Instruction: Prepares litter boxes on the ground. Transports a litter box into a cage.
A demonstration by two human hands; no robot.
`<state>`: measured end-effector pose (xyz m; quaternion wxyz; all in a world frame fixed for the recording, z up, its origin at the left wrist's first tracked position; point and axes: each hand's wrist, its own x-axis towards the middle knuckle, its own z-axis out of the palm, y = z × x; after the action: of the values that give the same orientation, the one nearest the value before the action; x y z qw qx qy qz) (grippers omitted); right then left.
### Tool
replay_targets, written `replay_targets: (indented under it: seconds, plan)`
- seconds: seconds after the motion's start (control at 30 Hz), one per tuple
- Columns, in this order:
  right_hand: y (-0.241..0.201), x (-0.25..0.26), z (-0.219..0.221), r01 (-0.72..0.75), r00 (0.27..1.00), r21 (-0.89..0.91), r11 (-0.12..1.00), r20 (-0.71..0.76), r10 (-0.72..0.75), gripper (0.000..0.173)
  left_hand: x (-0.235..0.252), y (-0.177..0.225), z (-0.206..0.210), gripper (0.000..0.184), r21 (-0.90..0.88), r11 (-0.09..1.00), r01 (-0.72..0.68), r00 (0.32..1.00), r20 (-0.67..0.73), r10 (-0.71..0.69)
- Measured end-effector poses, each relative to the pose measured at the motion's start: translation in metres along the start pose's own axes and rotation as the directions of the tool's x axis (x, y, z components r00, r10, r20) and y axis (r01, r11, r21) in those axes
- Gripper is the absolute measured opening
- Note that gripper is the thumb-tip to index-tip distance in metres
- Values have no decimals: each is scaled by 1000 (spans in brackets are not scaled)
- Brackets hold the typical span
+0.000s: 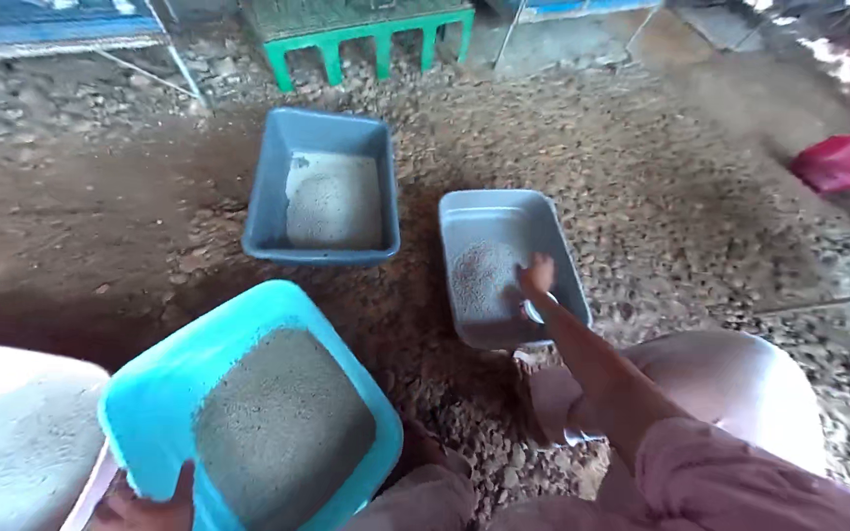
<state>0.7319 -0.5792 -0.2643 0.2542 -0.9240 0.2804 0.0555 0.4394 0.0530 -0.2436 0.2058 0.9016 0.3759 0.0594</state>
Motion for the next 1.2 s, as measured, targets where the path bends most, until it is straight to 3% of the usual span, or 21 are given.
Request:
replay_targets:
  seconds: [0.03,0.1,0.17,0.23,0.27,0.33,0.43,0.53,0.6,0.73,0.83,0.9,1.03,1.1,1.13,1.2]
  plan:
    - [33,13,-8,-178,982,-55,982,-66,175,66,19,38,3,83,-26,979,-202,978,44,203]
    - [87,9,-7,-379,925,-90,921,-53,376,62,47,131,20,73,-40,863,-504,841,204,501]
    - [125,2,13,-443,893,-32,896,76,444,53,70,215,51,68,-33,743,-668,688,352,634]
    - [142,-4,31,-490,865,39,871,150,479,46,100,270,100,69,26,664,-747,604,445,661]
    - [146,-4,40,-519,850,87,850,158,503,42,116,288,127,70,76,645,-760,599,468,650]
    - [145,1,47,-579,815,176,796,148,561,38,137,315,170,69,187,662,-726,650,500,572]
    - [128,3,40,-576,817,209,790,101,568,41,139,349,193,49,273,708,-651,721,514,465]
    - [114,3,22,-495,859,343,799,55,509,38,138,354,198,44,177,671,-720,607,629,485]
    - [100,8,16,-461,866,505,730,78,493,40,128,345,203,49,43,668,-743,515,674,530]
    - [71,18,16,-373,907,827,421,229,354,43,81,309,208,50,-75,689,-721,483,659,577]
    - [37,25,21,-309,950,946,95,302,84,42,48,290,194,46,-104,664,-741,413,709,571]
    - [8,23,25,-300,948,954,-2,298,-111,43,37,280,184,47,-119,650,-751,351,762,544]
    - [-59,26,36,-364,851,925,-110,282,-443,73,19,265,170,47,-129,647,-751,239,861,448]
    - [-92,24,49,-391,818,914,-107,291,-496,73,16,261,173,51,-169,706,-688,189,898,398]
    - [-108,21,56,-401,801,912,-82,306,-514,65,19,260,175,59,-210,767,-606,200,893,403]
    - [-135,12,73,-425,742,904,46,377,-554,38,25,263,176,81,-262,903,-340,341,860,379]
